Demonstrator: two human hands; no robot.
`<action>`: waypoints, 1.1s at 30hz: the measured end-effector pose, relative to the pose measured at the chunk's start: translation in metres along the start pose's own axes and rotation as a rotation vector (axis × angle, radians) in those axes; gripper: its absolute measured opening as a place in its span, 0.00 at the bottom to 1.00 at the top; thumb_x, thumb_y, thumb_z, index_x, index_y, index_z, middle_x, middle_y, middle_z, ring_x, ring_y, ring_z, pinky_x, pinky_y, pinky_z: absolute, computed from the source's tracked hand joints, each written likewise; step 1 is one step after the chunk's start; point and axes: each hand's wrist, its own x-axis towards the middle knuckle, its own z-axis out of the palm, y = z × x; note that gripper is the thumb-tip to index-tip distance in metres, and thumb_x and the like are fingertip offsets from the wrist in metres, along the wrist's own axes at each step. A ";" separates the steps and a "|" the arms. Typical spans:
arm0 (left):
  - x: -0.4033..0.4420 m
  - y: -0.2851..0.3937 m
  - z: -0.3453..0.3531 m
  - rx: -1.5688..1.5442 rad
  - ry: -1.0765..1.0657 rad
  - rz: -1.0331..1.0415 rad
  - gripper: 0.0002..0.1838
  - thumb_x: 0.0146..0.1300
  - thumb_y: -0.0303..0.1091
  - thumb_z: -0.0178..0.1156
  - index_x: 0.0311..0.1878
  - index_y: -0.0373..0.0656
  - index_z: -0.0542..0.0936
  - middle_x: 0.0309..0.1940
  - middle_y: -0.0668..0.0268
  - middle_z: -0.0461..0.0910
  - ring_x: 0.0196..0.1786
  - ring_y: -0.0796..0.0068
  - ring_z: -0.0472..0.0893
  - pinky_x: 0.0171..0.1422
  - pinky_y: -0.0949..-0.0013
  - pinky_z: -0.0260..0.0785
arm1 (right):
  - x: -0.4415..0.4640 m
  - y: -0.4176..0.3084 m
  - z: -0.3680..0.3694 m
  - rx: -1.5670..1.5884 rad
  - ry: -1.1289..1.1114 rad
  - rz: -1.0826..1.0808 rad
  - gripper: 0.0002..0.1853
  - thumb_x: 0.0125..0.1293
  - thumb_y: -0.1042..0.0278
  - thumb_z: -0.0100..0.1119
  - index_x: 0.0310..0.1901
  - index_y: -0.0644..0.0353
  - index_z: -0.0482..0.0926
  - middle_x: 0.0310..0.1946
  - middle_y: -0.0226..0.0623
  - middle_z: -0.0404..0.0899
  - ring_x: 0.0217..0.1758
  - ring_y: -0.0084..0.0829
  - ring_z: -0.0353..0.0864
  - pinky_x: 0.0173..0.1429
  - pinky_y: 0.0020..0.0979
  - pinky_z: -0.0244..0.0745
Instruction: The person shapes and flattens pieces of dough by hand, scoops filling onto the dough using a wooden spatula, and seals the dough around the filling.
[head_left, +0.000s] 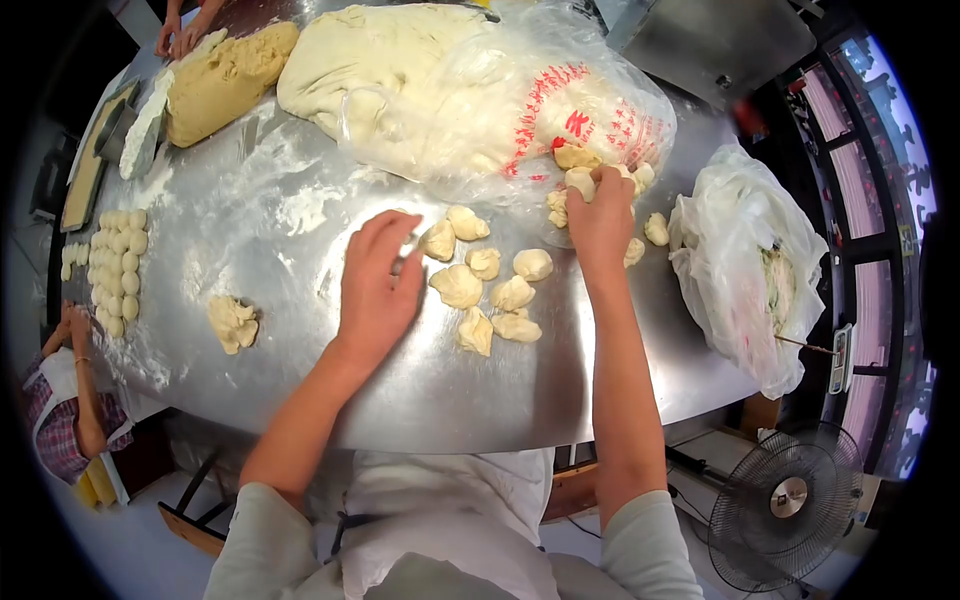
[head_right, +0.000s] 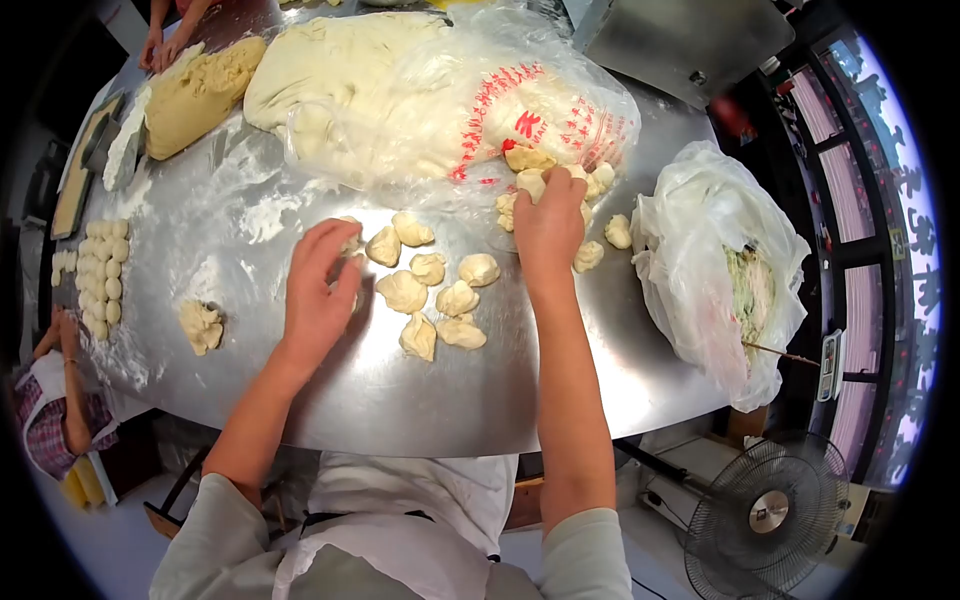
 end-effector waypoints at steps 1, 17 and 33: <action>-0.003 0.000 0.004 -0.017 0.002 0.045 0.21 0.64 0.19 0.64 0.61 0.39 0.82 0.60 0.57 0.79 0.59 0.54 0.77 0.63 0.60 0.73 | 0.002 0.003 0.001 0.000 0.011 0.012 0.18 0.65 0.64 0.70 0.52 0.62 0.77 0.48 0.47 0.78 0.45 0.52 0.82 0.51 0.48 0.80; -0.039 0.074 0.044 -0.924 -0.362 -0.409 0.22 0.82 0.35 0.56 0.73 0.40 0.73 0.65 0.63 0.77 0.63 0.71 0.78 0.70 0.66 0.70 | -0.139 -0.067 -0.088 0.672 -0.198 -0.225 0.12 0.65 0.87 0.64 0.46 0.61 0.80 0.54 0.37 0.83 0.48 0.24 0.82 0.46 0.26 0.80; -0.076 0.038 -0.026 -0.286 -0.185 -0.251 0.16 0.74 0.23 0.59 0.63 0.40 0.80 0.55 0.61 0.82 0.59 0.67 0.81 0.65 0.67 0.72 | -0.035 0.040 -0.039 0.111 -0.016 -0.086 0.17 0.63 0.69 0.72 0.51 0.61 0.80 0.48 0.46 0.78 0.42 0.49 0.79 0.51 0.45 0.78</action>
